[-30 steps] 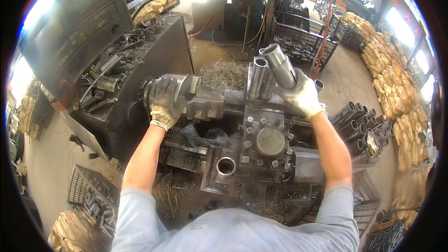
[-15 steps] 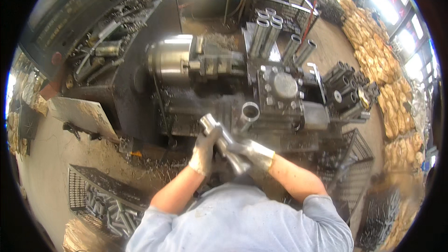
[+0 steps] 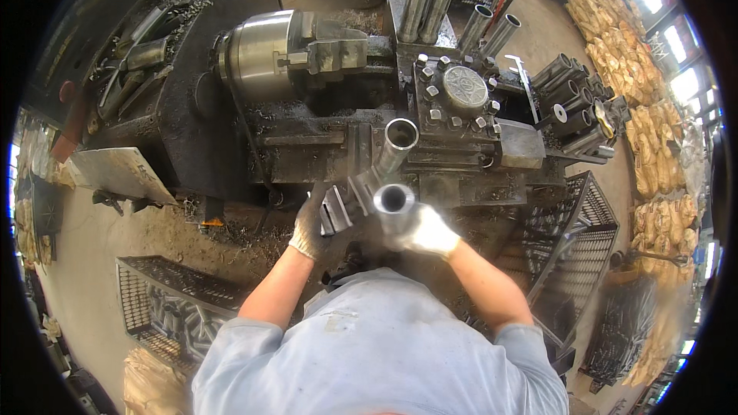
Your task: The person repeatedly picks up cylindrical metal parts from a basket, inserts them into a lathe chuck, and removes them after a brief operation. The person then places the processed parts into a collection area. The cycle repeats continuously.
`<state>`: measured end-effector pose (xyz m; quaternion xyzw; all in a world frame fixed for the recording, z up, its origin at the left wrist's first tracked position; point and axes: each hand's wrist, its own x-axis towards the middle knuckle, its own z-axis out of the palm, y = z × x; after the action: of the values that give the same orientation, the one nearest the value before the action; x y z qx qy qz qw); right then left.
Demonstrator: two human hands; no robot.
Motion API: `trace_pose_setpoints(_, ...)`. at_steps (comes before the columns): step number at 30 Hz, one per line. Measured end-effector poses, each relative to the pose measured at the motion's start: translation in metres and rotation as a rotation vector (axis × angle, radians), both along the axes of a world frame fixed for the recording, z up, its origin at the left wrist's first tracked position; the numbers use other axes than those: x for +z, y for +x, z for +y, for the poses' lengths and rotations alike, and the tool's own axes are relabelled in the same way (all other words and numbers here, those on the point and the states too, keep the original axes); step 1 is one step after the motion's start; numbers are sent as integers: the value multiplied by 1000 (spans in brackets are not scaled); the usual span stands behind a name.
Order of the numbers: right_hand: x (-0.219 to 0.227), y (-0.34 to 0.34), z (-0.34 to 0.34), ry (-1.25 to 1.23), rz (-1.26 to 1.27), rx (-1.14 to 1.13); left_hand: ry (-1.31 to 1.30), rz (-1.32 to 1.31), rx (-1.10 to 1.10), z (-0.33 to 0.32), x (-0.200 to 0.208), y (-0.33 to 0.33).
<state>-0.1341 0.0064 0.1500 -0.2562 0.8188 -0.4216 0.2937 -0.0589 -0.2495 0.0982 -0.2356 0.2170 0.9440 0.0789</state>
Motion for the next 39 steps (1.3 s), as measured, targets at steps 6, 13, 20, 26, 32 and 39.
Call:
trace_pose_setpoints(6, 14, -42, 51, -53, 390, -431, -1635, 242, -100, 33, 36, -45)
trace_pose_setpoints(13, 9, -15, 68, 584, 445, -201, -1682, 527, 90, 45, 41, -119)
trace_pose_setpoints(20, -45, 20, -53, 360, 407, 5, -376, 87, 243, -20, 37, -73)
trace_pose_setpoints(26, -39, -24, -67, 108, 401, -231, -46, 250, 168, -48, 20, -42)
trace_pose_setpoints(32, 57, -55, -87, -116, -230, -133, -103, 312, 252, -18, 47, -42)
trace_pose_setpoints(39, 110, -55, -95, -182, -280, -193, -443, 748, 109, 11, 100, -53)
